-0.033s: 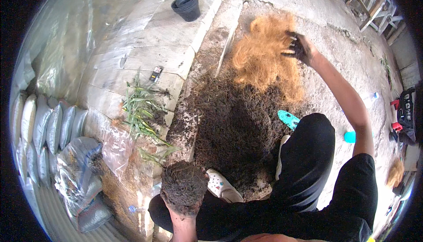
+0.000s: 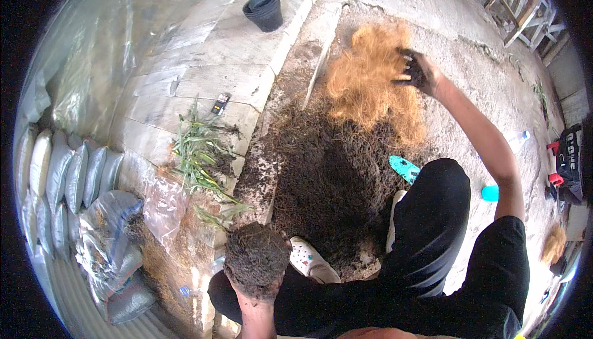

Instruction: The person sits on the ground and wraps a small plant with exposed roots in a mixture of dark soil and fibrous material. They use their hands to pack the soil around the root ball and then layer the fibrous material over it to create a compact bundle.

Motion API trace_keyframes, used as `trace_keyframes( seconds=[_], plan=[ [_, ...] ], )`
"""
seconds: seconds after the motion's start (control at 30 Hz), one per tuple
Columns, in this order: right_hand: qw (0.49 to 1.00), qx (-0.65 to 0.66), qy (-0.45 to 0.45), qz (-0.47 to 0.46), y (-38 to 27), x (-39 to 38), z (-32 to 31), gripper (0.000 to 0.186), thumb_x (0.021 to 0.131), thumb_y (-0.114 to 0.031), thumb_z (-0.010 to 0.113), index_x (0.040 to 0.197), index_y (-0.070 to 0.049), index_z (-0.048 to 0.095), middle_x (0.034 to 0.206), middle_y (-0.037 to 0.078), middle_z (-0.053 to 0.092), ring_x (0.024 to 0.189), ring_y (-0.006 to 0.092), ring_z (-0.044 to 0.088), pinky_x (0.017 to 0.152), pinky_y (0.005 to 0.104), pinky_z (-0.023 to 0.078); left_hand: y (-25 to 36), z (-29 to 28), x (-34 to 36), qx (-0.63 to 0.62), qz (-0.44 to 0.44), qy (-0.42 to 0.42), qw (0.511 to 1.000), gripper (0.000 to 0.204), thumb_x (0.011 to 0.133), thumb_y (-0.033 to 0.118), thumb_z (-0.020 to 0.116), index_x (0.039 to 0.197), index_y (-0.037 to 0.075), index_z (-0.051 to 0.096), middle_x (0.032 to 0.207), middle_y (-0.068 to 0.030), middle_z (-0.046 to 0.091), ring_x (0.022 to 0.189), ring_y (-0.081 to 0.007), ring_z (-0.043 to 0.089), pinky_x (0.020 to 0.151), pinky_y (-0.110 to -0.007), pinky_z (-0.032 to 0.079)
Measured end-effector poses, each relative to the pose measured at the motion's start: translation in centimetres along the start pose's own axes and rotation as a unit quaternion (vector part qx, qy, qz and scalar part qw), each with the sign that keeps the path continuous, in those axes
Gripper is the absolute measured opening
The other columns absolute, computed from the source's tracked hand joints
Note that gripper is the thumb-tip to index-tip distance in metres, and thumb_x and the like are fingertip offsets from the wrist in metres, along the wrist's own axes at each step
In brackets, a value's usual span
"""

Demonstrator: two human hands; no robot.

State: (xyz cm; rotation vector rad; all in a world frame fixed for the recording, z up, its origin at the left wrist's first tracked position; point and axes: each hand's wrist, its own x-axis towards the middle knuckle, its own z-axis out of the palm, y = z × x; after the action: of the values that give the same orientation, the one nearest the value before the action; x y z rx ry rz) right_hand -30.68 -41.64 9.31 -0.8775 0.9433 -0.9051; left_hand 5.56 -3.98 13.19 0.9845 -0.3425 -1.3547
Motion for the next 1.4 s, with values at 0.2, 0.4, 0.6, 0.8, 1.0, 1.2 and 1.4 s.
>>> trace_keyframes(
  seconds=[0.2,0.4,0.6,0.8,1.0,1.2,1.4],
  plan=[
    [0.986,-0.078,-0.108,0.103,0.3,-5.3,7.9,0.047,0.094,-0.035,0.036,0.136,-0.014,0.039,0.138,0.007,0.038,0.123,0.0277,0.039,0.099,0.0461,0.035,2.6,1.9,0.1,-0.281,0.034,0.073,0.956,0.048,0.089,0.043,0.040,0.116,0.007,0.056,0.118,-0.0182,0.056,0.108,-0.0389,0.053,0.096,-0.055,0.039],
    [0.966,-0.142,-0.164,0.144,2.9,-9.7,13.3,0.054,0.092,-0.046,0.035,0.137,-0.015,0.040,0.136,0.005,0.045,0.113,0.0182,0.047,0.092,0.0350,0.039,3.1,0.4,2.3,-0.221,0.088,0.003,0.971,0.058,0.085,0.054,0.045,0.122,0.010,0.052,0.121,-0.0155,0.056,0.109,-0.0372,0.054,0.096,-0.055,0.040],
    [0.957,-0.154,-0.143,0.200,3.8,-15.2,19.4,0.062,0.089,-0.050,0.041,0.140,-0.016,0.034,0.146,0.007,0.030,0.135,0.0236,0.026,0.110,0.0446,0.021,3.7,1.1,4.1,-0.248,0.068,-0.049,0.965,0.068,0.082,0.064,0.043,0.122,0.010,0.051,0.121,-0.0142,0.055,0.111,-0.0348,0.052,0.096,-0.054,0.041],
    [0.970,-0.094,-0.178,0.137,5.0,-16.5,19.0,0.066,0.089,-0.035,0.052,0.141,-0.005,0.024,0.141,0.011,0.036,0.130,0.0210,0.034,0.108,0.0357,0.027,3.9,2.7,4.8,-0.259,0.040,-0.075,0.962,0.072,0.082,0.069,0.041,0.125,0.011,0.051,0.123,-0.0128,0.055,0.112,-0.0311,0.053,0.095,-0.050,0.043],
    [0.972,-0.164,-0.161,0.049,5.4,-16.6,18.1,0.061,0.092,-0.026,0.052,0.137,0.005,0.025,0.136,0.015,0.041,0.126,0.0218,0.039,0.104,0.0303,0.031,3.3,1.7,5.4,-0.273,0.066,-0.111,0.953,0.064,0.086,0.059,0.046,0.127,0.010,0.047,0.128,-0.0136,0.050,0.116,-0.0332,0.050,0.100,-0.051,0.040],
    [0.998,-0.053,0.004,-0.035,7.5,-16.8,18.8,0.053,0.093,-0.022,0.050,0.135,0.002,0.030,0.132,0.012,0.045,0.119,0.0210,0.045,0.100,0.0288,0.034,2.0,0.8,6.2,-0.223,0.078,-0.118,0.964,0.060,0.088,0.053,0.046,0.129,0.009,0.045,0.129,-0.0155,0.048,0.116,-0.0340,0.050,0.098,-0.052,0.042],
    [0.999,-0.020,0.037,0.007,7.9,-18.3,21.6,0.066,0.093,-0.032,0.048,0.144,-0.007,0.013,0.146,0.013,0.025,0.131,0.0273,0.030,0.106,0.0457,0.025,1.1,3.3,5.0,-0.263,-0.016,-0.142,0.954,0.056,0.092,0.050,0.040,0.129,0.008,0.045,0.129,-0.0168,0.048,0.115,-0.0345,0.050,0.096,-0.051,0.044]
  ],
)
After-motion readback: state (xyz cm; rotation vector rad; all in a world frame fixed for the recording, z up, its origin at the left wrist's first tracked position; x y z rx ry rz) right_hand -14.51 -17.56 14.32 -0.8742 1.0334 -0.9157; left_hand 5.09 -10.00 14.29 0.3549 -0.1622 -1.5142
